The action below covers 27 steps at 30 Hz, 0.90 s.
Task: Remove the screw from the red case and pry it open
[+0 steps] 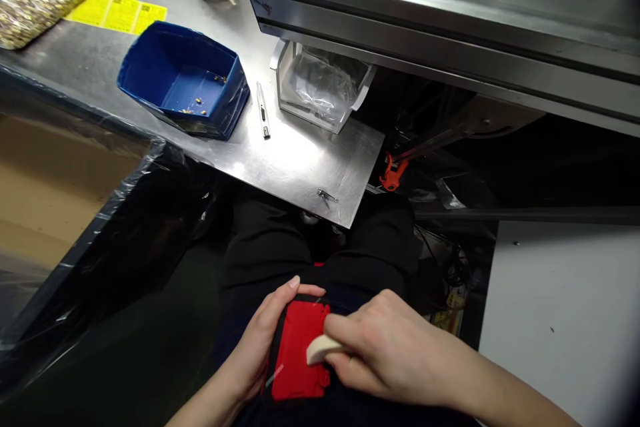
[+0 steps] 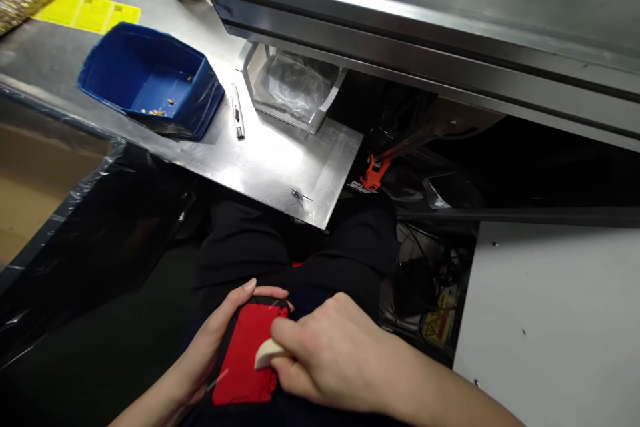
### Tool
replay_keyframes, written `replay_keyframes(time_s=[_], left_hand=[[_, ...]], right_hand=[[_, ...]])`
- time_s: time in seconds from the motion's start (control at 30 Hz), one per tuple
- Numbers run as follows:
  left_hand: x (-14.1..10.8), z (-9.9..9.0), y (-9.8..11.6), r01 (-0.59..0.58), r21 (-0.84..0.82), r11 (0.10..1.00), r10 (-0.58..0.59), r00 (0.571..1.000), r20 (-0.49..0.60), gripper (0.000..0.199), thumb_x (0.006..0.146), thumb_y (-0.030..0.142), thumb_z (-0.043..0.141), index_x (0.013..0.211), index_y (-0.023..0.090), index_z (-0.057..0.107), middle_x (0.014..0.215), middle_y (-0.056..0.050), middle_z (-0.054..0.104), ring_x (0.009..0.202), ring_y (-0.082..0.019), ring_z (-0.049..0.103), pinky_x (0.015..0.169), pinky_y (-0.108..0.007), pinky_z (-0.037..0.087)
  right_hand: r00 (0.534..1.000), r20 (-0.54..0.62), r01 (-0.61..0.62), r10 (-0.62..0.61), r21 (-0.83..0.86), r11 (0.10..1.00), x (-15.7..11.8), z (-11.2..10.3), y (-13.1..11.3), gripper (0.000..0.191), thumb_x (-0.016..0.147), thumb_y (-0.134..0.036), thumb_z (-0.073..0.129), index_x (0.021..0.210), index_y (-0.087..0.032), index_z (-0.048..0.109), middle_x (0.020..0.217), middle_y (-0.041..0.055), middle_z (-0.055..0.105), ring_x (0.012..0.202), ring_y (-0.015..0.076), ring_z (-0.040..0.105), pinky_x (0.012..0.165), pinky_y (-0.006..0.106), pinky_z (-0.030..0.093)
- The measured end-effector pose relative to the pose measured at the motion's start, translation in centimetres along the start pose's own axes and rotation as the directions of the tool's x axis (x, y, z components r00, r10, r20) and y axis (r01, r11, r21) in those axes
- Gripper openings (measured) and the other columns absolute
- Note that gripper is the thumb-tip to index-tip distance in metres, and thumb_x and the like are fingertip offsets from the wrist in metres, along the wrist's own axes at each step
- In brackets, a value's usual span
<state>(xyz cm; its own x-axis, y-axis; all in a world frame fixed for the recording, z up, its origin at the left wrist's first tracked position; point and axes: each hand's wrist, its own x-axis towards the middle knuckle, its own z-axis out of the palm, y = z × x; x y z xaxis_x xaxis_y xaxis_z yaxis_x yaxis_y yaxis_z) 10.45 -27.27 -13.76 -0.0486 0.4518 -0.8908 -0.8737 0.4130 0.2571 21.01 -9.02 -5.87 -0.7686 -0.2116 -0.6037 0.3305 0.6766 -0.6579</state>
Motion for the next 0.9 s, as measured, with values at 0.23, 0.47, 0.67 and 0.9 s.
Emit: replay_keyframes(time_s=[0.23,0.47,0.67,0.9], left_hand=[[-0.09,0.21,0.21,0.008,-0.01,1.0,-0.008,1.0,-0.013,0.059,0.086,0.066,0.066,0.109,0.013,0.078,0.097,-0.014,0.076,0.079,-0.027,0.071,0.069,-0.033,0.058],[0.04,0.03,-0.08,0.021,-0.043,0.999,-0.021,1.0,-0.014,0.059,0.088,0.065,0.065,0.113,0.013,0.077,0.098,-0.015,0.075,0.079,-0.025,0.069,0.07,-0.031,0.056],[0.11,0.05,-0.02,0.025,-0.067,0.997,-0.026,1.0,-0.016,0.057,0.087,0.064,0.066,0.109,0.012,0.078,0.092,-0.013,0.075,0.074,-0.023,0.068,0.066,-0.029,0.055],[0.06,0.08,-0.04,0.051,-0.12,0.992,-0.05,0.999,0.007,0.055,0.087,0.062,0.067,0.109,0.012,0.077,0.097,-0.015,0.077,0.082,-0.026,0.072,0.073,-0.032,0.059]], right_hand=[[1.0,-0.029,-0.009,0.008,-0.017,1.0,0.0,-0.32,0.15,0.02,0.102,-0.035,0.049,0.11,-0.029,0.066,0.075,-0.0037,0.07,0.063,0.0126,0.06,0.059,0.026,0.031],[0.999,-0.023,0.027,-0.028,-0.038,0.999,-0.06,-0.11,0.14,0.017,0.103,-0.035,0.049,0.109,-0.03,0.064,0.079,-0.0038,0.072,0.066,0.0125,0.062,0.061,0.026,0.032],[1.0,-0.018,-0.01,0.009,-0.046,0.999,0.14,-0.3,0.29,0.019,0.104,-0.038,0.045,0.11,-0.031,0.063,0.08,-0.0045,0.073,0.066,0.0132,0.063,0.06,0.027,0.032],[0.997,-0.019,0.076,-0.077,-0.041,0.996,0.77,0.41,0.44,0.019,0.105,-0.042,0.046,0.107,-0.03,0.061,0.083,-0.0053,0.073,0.066,0.0117,0.061,0.058,0.029,0.028]])
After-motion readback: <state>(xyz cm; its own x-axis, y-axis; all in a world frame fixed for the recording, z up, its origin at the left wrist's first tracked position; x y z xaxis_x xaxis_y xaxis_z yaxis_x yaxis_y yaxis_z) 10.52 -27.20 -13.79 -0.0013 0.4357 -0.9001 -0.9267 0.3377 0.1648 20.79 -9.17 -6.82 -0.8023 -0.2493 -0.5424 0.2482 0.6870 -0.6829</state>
